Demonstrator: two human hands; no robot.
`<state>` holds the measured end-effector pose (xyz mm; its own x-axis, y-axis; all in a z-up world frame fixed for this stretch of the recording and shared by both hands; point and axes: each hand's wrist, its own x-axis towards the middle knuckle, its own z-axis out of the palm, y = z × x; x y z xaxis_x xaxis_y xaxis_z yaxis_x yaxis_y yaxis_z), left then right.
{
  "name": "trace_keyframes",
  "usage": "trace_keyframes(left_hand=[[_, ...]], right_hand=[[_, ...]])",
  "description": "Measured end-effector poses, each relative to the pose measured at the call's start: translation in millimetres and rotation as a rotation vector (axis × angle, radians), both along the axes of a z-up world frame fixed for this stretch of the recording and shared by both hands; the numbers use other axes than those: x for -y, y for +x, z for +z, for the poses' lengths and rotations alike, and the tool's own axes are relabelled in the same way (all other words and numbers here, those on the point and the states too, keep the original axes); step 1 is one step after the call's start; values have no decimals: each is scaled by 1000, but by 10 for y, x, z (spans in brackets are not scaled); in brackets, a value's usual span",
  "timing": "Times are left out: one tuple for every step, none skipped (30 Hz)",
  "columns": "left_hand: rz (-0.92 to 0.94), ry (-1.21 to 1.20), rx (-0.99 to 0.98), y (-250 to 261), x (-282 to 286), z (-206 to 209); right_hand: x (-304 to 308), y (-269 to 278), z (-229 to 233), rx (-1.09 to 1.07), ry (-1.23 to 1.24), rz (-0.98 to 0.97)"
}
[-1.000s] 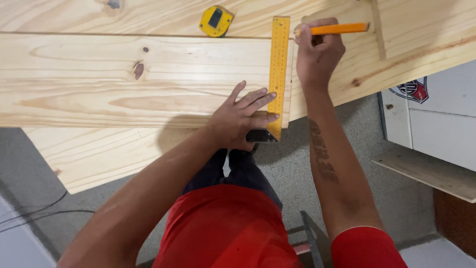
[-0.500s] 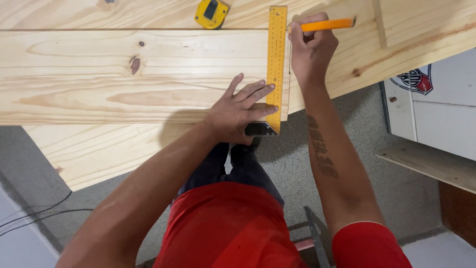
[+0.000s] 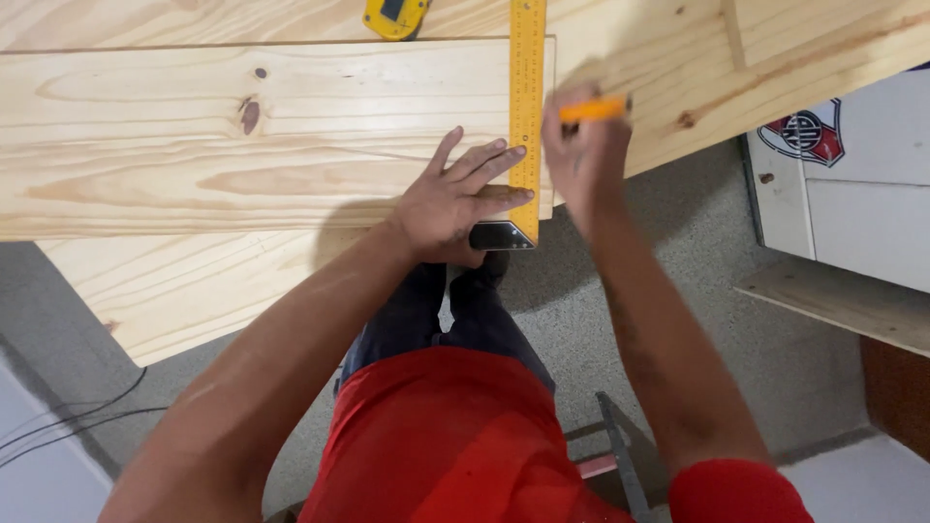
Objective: The person measures and marks a wooden plank using a tape measure, a square ruler, and a pencil. They draw lines on the wood to indicate cut lines or dimensions.
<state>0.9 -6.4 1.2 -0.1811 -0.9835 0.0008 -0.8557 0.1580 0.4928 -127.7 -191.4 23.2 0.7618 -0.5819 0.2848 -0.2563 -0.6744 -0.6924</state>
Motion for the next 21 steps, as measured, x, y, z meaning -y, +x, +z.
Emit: trace_keyframes(left_hand=[[-28,116,38,6,29,30],[-33,113,41,-24,25,68],[38,172,21,-57,20,108],[107,228,3,-83,31,144],[99,221,6,-75,33,156],[109,205,-1,-73,33,171],[119,189,-8,-77,34,187],[113,178,-1,-67,25,161],[119,134,-16,-61,17,136],[129,98,-33,-76,-30,120],[127,97,-30,-135,-82,103],[124,32,-24,-131,-78,88],[119,-32,-19,-126,-68,80],[112,-44,-3,-188,-90,66],[131,-71,0,-240,-115,48],[160,-91,-3,-326,-194,20],[161,-95,7,-431,-276,-14],[196,-159,24,-503,-337,-54],[231,-222,41,-556,-395,-98],[227,-230,51,-607,-358,-43],[247,-293,-14,-639,-328,7]], right_hand=[[-118,-111,36,0,-23,9],[-263,-360,-60,2,-26,4],[-410,-610,-155,15,83,-9],[-547,-856,-253,29,189,-23],[-755,-1120,-359,32,182,-31],[-961,-1387,-466,-66,216,-28],[-1170,-1656,-575,-164,249,-25],[-1203,-1715,-513,-157,240,-32],[-1238,-1781,-452,-169,393,-129],[-1301,-1866,-379,-184,555,-222],[-1306,-1855,-332,-180,554,-223],[-1290,-1788,-314,-127,662,-264],[-1267,-1723,-285,-73,769,-301],[-1233,-1597,-383,-53,762,-302],[-1197,-1460,-478,-13,872,-319],[-1192,-1351,-565,17,988,-329],[-1215,-1293,-558,26,986,-322],[-1217,-1204,-556,-31,909,-311],[-1217,-1096,-553,-88,830,-301],[-1201,-1098,-553,-74,826,-299],[-1190,-1080,-557,2,855,-308]])
